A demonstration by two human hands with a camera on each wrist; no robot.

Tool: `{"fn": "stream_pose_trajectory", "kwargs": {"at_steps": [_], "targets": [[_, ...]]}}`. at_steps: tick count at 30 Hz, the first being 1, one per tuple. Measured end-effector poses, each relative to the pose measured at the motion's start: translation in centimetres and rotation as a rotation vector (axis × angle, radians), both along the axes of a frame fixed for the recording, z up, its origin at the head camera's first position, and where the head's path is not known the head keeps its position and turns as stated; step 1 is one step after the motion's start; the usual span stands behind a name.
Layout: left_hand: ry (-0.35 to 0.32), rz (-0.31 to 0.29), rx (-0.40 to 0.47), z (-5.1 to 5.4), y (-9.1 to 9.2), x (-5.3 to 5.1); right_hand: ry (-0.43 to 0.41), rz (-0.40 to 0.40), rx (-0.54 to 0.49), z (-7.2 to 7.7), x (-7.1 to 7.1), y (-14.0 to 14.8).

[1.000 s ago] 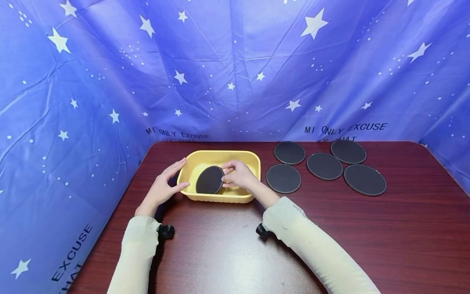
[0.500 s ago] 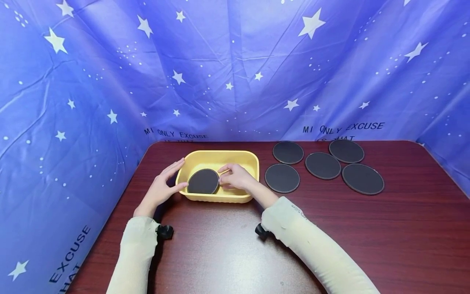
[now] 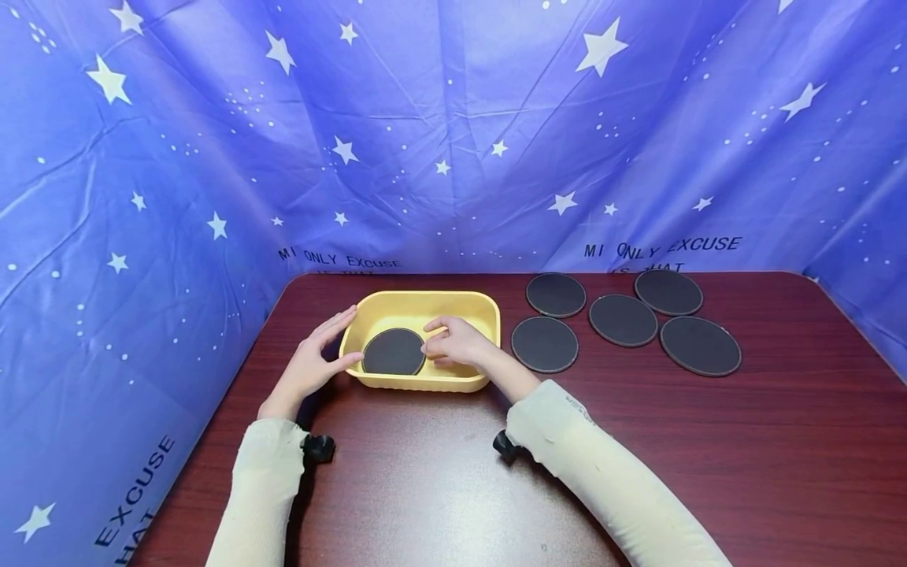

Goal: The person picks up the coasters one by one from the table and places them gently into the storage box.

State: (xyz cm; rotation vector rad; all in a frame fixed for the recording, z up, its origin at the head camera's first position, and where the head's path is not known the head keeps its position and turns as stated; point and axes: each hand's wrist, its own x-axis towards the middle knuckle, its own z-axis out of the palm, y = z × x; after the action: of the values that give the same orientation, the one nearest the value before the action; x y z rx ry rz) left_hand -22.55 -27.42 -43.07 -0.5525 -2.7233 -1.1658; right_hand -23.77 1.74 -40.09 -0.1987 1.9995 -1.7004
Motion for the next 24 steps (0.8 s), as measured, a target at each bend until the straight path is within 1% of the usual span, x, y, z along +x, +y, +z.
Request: {"fn": "stream_pose_trajectory", "kwargs": {"at_steps": [5, 11, 17, 24], "targets": [[0.001, -0.003, 0.006, 0.0, 0.0, 0.1, -0.006, 0.004, -0.057, 0.6, 0.2, 0.5], [0.003, 0.0, 0.003, -0.1, -0.1, 0.0, 0.003, 0.03, -0.111, 1.5, 0.5, 1.2], [0.008, 0.002, -0.002, -0.1, -0.1, 0.0, 0.057, 0.052, -0.112, 2.3, 1.0, 1.9], [0.015, -0.001, 0.002, -0.1, 0.0, 0.0, 0.084, 0.066, -0.129, 2.9, 1.7, 2.9]]}}
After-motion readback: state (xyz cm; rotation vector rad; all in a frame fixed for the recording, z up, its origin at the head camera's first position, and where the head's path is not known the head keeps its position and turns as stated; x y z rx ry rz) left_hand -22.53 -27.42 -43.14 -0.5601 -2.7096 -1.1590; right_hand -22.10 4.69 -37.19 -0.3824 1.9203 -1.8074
